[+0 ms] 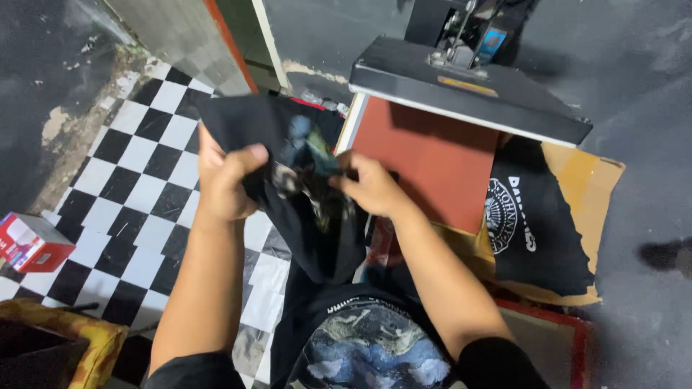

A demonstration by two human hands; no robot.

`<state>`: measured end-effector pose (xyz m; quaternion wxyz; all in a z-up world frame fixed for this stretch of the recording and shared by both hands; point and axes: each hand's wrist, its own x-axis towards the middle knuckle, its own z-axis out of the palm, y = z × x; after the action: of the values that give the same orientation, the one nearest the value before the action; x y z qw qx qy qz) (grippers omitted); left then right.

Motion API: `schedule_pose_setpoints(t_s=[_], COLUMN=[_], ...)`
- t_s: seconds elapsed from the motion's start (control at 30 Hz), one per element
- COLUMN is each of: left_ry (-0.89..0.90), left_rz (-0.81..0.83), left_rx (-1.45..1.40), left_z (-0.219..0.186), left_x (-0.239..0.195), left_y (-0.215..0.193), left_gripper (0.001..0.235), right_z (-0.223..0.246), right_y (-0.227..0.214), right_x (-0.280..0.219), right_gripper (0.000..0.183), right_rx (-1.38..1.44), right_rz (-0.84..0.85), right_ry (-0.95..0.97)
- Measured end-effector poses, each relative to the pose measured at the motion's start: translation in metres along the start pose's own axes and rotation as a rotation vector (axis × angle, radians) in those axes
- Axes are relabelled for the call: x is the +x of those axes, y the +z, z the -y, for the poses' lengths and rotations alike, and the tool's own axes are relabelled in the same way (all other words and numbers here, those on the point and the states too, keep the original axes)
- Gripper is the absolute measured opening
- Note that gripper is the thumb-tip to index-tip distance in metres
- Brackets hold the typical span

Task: Operating a heat press machine to print designs on t-shirts and inspecting the finished products.

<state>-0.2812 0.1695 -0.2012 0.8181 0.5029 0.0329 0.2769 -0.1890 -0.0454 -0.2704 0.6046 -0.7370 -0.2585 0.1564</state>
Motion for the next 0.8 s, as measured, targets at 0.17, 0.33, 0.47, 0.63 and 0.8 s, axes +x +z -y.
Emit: schedule_pose_setpoints(t_s=[0.17, 0.33, 0.47, 0.63, 0.8], left_ry=[0.186, 0.119, 0.132, 0.251, 0.473], left_rz=[-0.131, -0.24, -0.24, -0.289, -0.103], left_rx=[0.509, 0.756, 0.944, 1.185, 1.16], left_z=[-0.019, -0.033, -0.022, 0.004, 0.025], left_x=[0.006, -0.012, -0.017, -0.022, -0.037], left_y=[-0.052, -0.085, -0.115, -0.116, -0.064], left_gripper=[0.059, 0.025, 0.022, 0.031, 0.039], right_z=[0.004, 0.023, 0.047, 0.038, 0.026], right_y=[-0.01, -0.016, -0.016, -0.007, -0.001], right_x=[0.01, 0.016, 0.007, 0.001, -0.001], right_gripper=[0.027, 0.029, 0.01, 0.011, 0.015], right_rx=[0.067, 0.037, -0.135, -0.057, -0.054], right_rz=[-0.13, -0.133, -0.047, -0.024, -0.107], right_ry=[-0.123, -0.163, -0.294, -0.234, -0.337])
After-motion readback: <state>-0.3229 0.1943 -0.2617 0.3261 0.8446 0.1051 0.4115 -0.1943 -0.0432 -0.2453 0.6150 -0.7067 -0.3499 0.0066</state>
